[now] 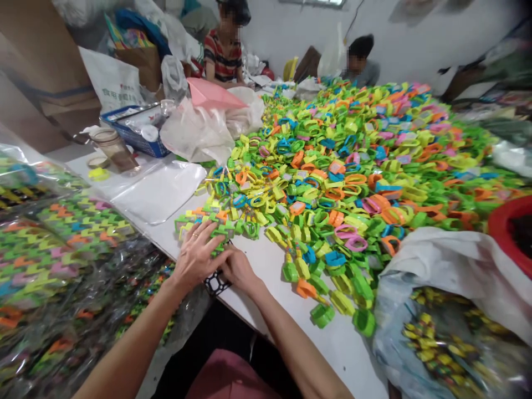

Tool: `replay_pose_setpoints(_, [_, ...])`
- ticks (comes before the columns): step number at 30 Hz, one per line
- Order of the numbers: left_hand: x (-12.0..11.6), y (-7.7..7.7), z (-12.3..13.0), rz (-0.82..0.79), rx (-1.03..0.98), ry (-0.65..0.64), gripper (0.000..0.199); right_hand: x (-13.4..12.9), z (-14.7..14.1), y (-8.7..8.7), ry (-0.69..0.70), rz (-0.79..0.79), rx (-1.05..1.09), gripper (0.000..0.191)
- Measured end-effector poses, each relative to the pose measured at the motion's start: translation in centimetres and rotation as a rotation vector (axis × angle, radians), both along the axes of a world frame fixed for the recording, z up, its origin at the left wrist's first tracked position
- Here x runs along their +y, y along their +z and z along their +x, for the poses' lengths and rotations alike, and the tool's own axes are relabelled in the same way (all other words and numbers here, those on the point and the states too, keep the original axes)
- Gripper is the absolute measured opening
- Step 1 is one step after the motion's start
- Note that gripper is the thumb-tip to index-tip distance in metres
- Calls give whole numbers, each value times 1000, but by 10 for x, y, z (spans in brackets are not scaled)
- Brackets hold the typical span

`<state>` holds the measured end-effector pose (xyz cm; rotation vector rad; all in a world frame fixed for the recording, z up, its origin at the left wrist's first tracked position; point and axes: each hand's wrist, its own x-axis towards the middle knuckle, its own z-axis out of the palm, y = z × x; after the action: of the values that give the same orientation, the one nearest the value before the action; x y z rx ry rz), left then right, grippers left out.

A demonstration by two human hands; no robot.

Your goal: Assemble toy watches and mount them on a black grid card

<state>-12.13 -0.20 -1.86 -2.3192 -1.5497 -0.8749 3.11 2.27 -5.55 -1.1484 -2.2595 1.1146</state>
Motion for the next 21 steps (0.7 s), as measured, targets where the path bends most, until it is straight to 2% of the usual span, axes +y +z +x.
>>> replay_pose_setpoints(3, [-2,0,0,57,-39,-12,20,31,30,14,9,-24,-1,20])
replay_pose_setpoints(5, [-3,1,1,76,-43,-9,20,68,40,32,-63,120,-150,24])
replay_pose_setpoints(7, [-3,2,2,69,-35,-13,20,111,34,50,-172,294,-352,30])
replay_pose_setpoints(9, [-2,4,2,71,-31,-16,19,148,19,63,-202,393,-521,33])
replay_pose_setpoints(12, [-1,3,1,101,-31,-7,18,176,6,73,-194,426,-601,30])
replay_pose_setpoints(14, [0,2,0,106,-28,-6,18,169,14,74,-217,446,-583,27])
replay_pose_setpoints(16, [0,0,0,91,-34,-16,19,142,32,69,-302,409,-454,23])
replay_pose_setpoints(18, [1,-1,0,54,-55,-18,24,101,50,59,-392,249,-180,26])
replay_pose_setpoints(21, [2,1,2,-34,-66,33,37,36,57,29,-347,-100,228,31])
